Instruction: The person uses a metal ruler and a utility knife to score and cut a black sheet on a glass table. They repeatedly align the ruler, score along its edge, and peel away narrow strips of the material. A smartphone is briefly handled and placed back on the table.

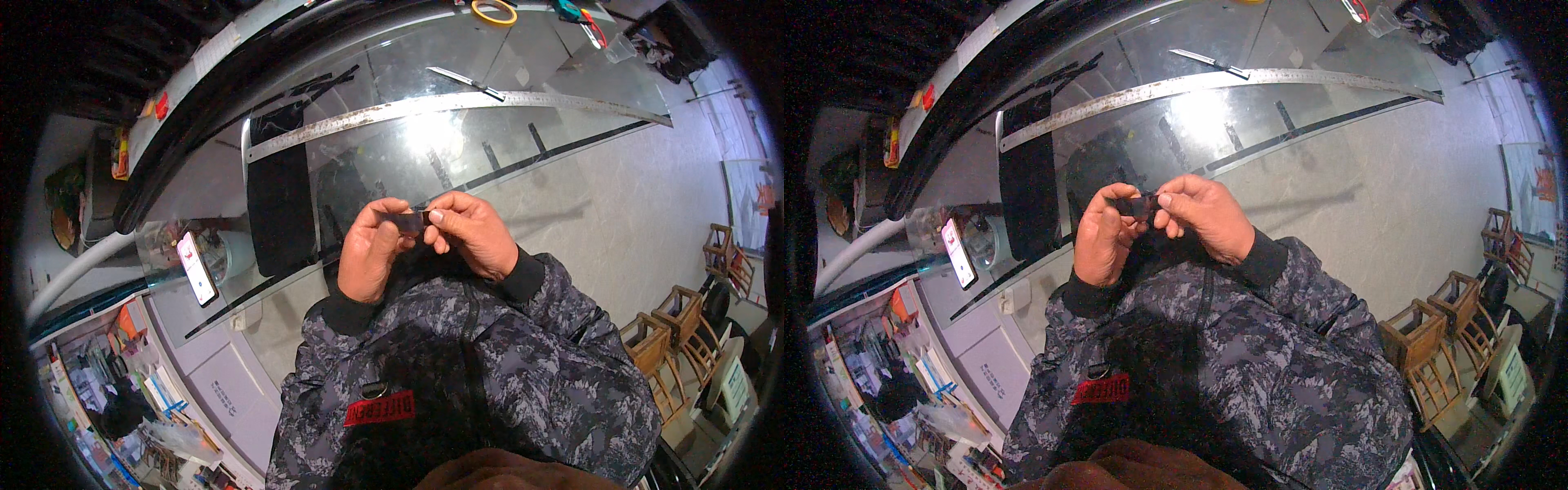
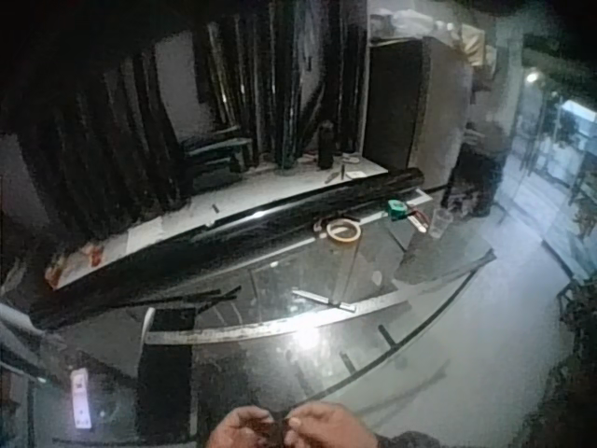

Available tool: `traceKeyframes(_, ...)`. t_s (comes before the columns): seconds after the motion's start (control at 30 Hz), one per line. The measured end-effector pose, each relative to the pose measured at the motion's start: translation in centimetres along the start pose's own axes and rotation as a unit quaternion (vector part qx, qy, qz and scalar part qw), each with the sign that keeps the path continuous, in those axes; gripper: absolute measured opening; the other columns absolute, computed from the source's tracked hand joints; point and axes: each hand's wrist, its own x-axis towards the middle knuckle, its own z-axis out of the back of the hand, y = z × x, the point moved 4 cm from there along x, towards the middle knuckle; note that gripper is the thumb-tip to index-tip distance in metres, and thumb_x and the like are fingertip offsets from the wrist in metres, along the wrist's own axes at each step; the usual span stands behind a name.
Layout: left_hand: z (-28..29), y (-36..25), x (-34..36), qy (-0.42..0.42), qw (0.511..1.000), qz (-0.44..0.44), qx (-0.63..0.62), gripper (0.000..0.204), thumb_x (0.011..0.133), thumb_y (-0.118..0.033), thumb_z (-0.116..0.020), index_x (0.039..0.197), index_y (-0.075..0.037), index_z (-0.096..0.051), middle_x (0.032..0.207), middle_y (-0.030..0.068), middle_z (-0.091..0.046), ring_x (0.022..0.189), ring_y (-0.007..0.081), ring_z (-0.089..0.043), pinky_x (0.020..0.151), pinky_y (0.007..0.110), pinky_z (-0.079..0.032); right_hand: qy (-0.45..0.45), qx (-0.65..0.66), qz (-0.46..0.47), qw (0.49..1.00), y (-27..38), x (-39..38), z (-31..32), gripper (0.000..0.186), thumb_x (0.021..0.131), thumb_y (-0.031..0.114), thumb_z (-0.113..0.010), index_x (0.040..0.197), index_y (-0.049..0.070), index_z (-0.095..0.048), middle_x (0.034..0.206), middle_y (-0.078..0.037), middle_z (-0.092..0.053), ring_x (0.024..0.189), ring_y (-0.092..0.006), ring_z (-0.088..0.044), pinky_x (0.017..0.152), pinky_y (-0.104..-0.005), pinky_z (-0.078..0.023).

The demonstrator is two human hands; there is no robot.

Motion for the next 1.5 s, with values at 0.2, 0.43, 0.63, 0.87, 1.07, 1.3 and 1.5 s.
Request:
traceKeyframes(0.2,-1.5,-0.1,0.0,0.048,0.987,-0.074,0.132,0.103,0.095,-0.052,-0.097,0.171,-0.005,-0.045,0.145,0.0088,-0.067,0.136,0.0212,-0.066,0.112,0.039,-0.056,-0.05,0.054,0.041,0.996,0.4,0.3,0.7,0.013,0.118,0.014,-0.07,0.122,0.002,-0.071,0.096,-0.009,-0.079,0.079,-0.0133,-0.074,0.073,-0.0269,-0.061)
traceKeyframes(0.43,-2.5,-0.5,1.3,-0.035,0.98,-0.038,0.194,0.041,0.113,-0.014,-0.081,0.149,0.0,-0.067,0.118,0.0044,-0.08,0.109,0.0146,-0.075,0.096,0.033,-0.06,-0.024,-0.026,0.028,0.999,-0.2,0.2,-0.4,0.017,0.116,0.019,-0.074,0.115,0.003,-0.073,0.096,-0.007,-0.079,0.08,-0.0112,-0.072,0.073,-0.026,-0.058)
traceKeyframes(0.63,-1.8,-1.6,2.4,-0.091,0.955,-0.075,0.272,0.023,0.115,-0.022,-0.08,0.126,-0.001,-0.078,0.108,0.0008,-0.078,0.097,0.009,-0.068,0.089,0.028,-0.056,-0.025,-0.022,0.024,0.999,0.5,0.8,-0.4,0.015,0.116,0.018,-0.074,0.115,0.003,-0.073,0.093,-0.007,-0.078,0.076,-0.011,-0.071,0.07,-0.0254,-0.058)
traceKeyframes(0.87,-0.1,-2.2,4.0,-0.138,0.965,-0.069,0.213,0.025,0.114,-0.024,-0.081,0.124,-0.002,-0.078,0.1,0.0014,-0.075,0.087,0.011,-0.069,0.08,0.029,-0.057,-0.049,0.002,0.063,0.997,2.5,2.7,0.6,0.018,0.117,0.02,-0.071,0.115,0.002,-0.072,0.093,-0.008,-0.078,0.076,-0.0135,-0.07,0.071,-0.0281,-0.057)
traceKeyframes(1.07,0.0,-2.2,4.1,-0.142,0.961,-0.072,0.225,0.024,0.114,-0.024,-0.08,0.122,-0.002,-0.078,0.098,0.001,-0.075,0.086,0.0114,-0.069,0.078,0.029,-0.057,0.011,0.033,0.044,0.998,3.0,4.2,0.2,0.027,0.12,0.024,-0.063,0.126,-0.001,-0.072,0.099,-0.011,-0.079,0.08,-0.0156,-0.071,0.075,-0.0302,-0.058)
traceKeyframes(1.3,1.0,-1.9,4.0,-0.13,0.974,-0.088,0.164,0.023,0.113,-0.023,-0.082,0.123,-0.001,-0.077,0.101,0.0004,-0.077,0.088,0.0088,-0.072,0.08,0.027,-0.06,0.031,0.039,0.029,0.998,3.0,5.2,0.0,0.026,0.119,0.016,-0.062,0.134,-0.003,-0.071,0.103,-0.011,-0.08,0.084,-0.0165,-0.074,0.079,-0.0306,-0.06)
traceKeyframes(1.5,1.3,-1.6,3.9,-0.116,0.979,-0.09,0.143,0.02,0.113,-0.02,-0.081,0.123,-0.002,-0.076,0.104,0.0008,-0.077,0.089,0.0094,-0.073,0.082,0.027,-0.06,0.031,0.054,0.024,0.998,3.2,5.8,0.1,0.022,0.119,0.012,-0.065,0.134,-0.002,-0.072,0.106,-0.01,-0.08,0.086,-0.0169,-0.075,0.08,-0.0303,-0.061)
